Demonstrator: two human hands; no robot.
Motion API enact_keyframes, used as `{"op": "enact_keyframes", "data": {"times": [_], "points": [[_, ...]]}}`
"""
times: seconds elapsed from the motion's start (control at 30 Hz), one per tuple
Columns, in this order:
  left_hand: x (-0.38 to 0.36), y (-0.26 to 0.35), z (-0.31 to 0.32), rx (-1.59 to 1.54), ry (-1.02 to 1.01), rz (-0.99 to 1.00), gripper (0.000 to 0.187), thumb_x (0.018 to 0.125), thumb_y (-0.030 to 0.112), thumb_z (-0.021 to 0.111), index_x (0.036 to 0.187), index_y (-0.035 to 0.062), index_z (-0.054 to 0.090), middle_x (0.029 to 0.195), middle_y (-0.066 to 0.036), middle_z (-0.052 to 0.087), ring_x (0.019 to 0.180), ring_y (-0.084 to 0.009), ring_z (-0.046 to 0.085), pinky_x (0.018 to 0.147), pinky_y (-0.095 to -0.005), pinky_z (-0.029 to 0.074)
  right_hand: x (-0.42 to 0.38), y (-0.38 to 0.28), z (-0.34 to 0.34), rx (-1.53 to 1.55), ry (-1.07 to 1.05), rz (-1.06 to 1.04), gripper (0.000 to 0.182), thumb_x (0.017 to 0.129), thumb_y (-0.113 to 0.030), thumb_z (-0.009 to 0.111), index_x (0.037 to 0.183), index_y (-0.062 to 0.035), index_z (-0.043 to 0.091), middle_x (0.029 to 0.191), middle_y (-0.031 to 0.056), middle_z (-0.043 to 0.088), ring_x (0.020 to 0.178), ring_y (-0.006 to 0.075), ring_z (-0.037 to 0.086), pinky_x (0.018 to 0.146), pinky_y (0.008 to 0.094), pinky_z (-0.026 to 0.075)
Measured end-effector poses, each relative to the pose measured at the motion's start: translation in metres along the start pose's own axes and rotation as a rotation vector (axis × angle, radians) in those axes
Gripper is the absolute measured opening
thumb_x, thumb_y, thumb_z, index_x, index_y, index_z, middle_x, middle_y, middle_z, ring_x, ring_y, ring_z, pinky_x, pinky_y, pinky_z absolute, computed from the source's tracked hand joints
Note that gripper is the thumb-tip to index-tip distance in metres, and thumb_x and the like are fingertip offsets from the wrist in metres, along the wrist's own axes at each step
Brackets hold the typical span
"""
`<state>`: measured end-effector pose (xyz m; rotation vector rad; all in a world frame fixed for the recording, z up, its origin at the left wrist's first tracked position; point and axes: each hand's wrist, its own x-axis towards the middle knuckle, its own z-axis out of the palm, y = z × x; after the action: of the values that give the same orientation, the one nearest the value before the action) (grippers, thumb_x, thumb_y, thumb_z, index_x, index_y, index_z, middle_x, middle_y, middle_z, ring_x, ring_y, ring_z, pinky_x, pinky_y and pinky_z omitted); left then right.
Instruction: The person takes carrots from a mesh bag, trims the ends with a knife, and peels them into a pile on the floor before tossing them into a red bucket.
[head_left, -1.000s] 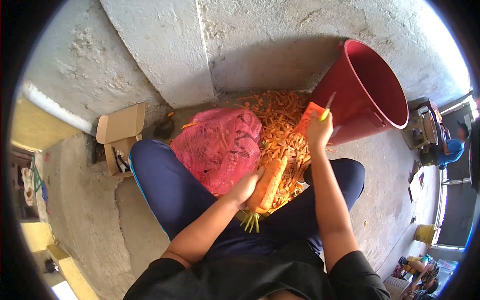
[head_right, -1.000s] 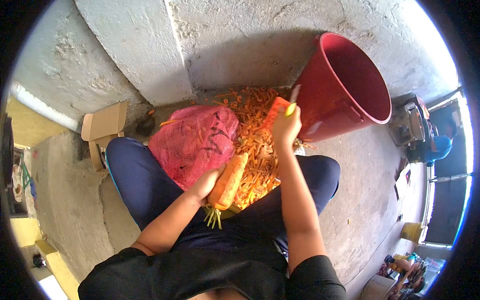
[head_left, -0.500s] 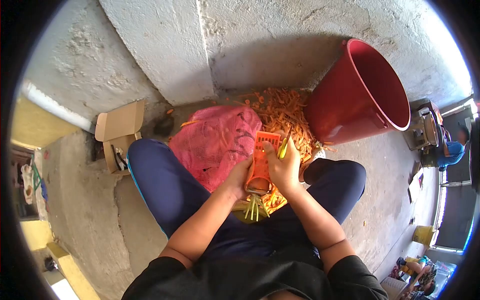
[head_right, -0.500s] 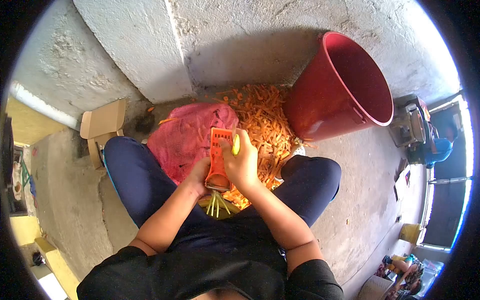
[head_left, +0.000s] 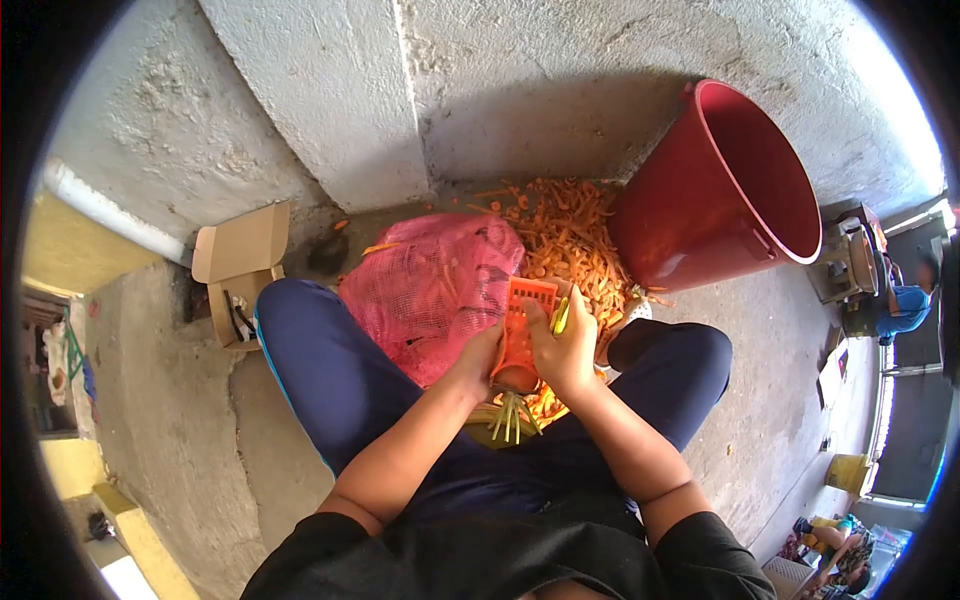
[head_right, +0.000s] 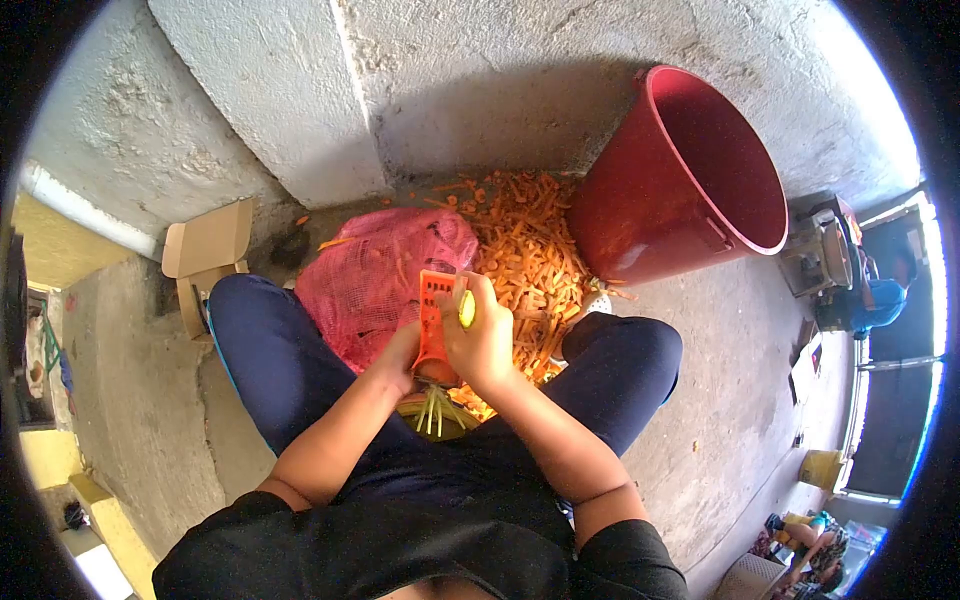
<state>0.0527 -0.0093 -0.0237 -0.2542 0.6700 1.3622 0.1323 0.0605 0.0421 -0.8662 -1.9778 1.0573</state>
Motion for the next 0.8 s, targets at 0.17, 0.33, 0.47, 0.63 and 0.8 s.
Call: {"op": "enact_keyframes", "data": {"times": [0.17,0.33,0.47,0.63,0.8], "points": [[0.006,-0.005,-0.006,0.000,-0.021,0.004,0.033,0.090,0.030,0.031,0.107,0.0058,0.046,0.097,-0.010,0.056,0.084,-0.0199,0.058,0.075,-0.0338,0.048,0.000,0.001,0.000,0.038,-0.011,0.077,0.023,0.078,-0.012,0.057,0.095,0.0002,0.048,0.066,0.0186,0.056,0.060,0.0268,0.060,0.054,0.0314,0.045],[-0.003,0.001,0.014,0.056,0.075,0.081,0.035,0.090,0.031,0.030,0.103,0.0049,0.049,0.093,-0.008,0.057,0.081,-0.0182,0.058,0.072,-0.0321,0.048,0.008,0.010,-0.002,-0.007,0.002,0.133,0.022,0.077,-0.011,0.059,0.093,0.0011,0.050,0.072,0.0149,0.059,0.064,0.0203,0.057,0.060,0.0297,0.045],[-0.013,-0.003,0.011,0.249,0.056,0.002,0.039,0.090,0.035,0.028,0.102,0.0047,0.050,0.083,-0.006,0.057,0.070,-0.0148,0.056,0.064,-0.0278,0.046,0.034,0.033,-0.002,-0.191,0.204,-0.077,0.019,0.077,-0.012,0.057,0.089,-0.0002,0.049,0.069,0.0171,0.057,0.061,0.0268,0.056,0.056,0.0343,0.043],[-0.018,-0.021,0.005,0.256,0.021,-0.001,0.038,0.088,0.036,0.037,0.108,0.0051,0.047,0.093,-0.006,0.057,0.079,-0.0140,0.057,0.072,-0.0278,0.047,0.094,0.084,-0.049,-0.238,0.422,0.323,0.020,0.080,-0.017,0.055,0.085,0.0013,0.047,0.067,0.0151,0.053,0.056,0.0225,0.049,0.053,0.0335,0.040],[-0.009,-0.002,0.000,0.129,-0.028,-0.097,0.042,0.085,0.039,0.043,0.108,0.0038,0.046,0.094,-0.008,0.057,0.080,-0.0154,0.057,0.073,-0.0297,0.048,0.068,0.063,-0.034,0.041,0.334,0.132,0.019,0.081,-0.019,0.055,0.085,-0.0014,0.049,0.067,0.0058,0.051,0.058,0.0131,0.047,0.055,0.0281,0.040]]}}
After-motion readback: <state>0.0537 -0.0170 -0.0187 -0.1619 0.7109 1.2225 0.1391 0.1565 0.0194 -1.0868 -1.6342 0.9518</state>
